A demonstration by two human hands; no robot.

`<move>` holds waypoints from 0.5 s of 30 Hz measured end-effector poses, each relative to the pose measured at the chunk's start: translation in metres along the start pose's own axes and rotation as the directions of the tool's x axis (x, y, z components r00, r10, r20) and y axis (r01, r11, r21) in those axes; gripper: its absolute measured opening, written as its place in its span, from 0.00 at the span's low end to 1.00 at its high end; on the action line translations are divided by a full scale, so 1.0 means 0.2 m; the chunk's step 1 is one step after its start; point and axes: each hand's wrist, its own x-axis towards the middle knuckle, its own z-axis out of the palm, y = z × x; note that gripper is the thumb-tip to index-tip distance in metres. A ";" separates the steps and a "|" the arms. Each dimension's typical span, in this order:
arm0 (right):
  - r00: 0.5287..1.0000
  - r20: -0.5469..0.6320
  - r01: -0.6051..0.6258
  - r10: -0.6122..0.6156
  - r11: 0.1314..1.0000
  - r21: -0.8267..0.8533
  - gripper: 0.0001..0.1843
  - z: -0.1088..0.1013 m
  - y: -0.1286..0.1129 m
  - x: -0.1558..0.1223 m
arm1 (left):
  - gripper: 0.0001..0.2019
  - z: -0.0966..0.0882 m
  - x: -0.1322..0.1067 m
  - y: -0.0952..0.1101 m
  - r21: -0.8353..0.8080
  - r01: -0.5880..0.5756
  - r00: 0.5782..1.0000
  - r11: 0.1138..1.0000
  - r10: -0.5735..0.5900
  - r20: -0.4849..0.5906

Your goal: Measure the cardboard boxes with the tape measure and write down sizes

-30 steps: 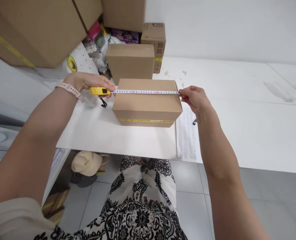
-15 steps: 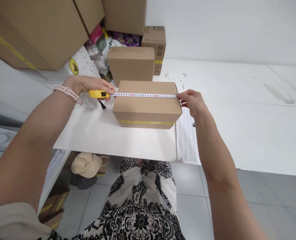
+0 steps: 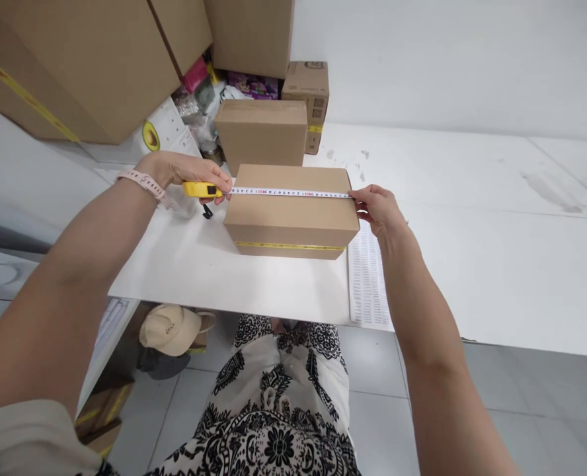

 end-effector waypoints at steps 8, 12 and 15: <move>1.000 0.000 -0.004 0.004 1.000 -0.013 0.21 -0.01 0.01 0.03 | 0.14 -0.02 0.03 -0.01 0.005 0.022 0.999 1.000 -0.022 0.042; 1.000 -0.010 -0.001 0.000 0.999 -0.045 0.21 -0.02 0.01 0.03 | 0.17 -0.01 0.02 0.01 -0.007 0.017 0.999 1.000 -0.017 0.049; 1.000 -0.009 0.003 -0.003 0.998 -0.064 0.21 -0.02 0.00 0.02 | 0.17 0.01 0.00 0.02 0.000 -0.010 0.999 1.000 0.010 0.031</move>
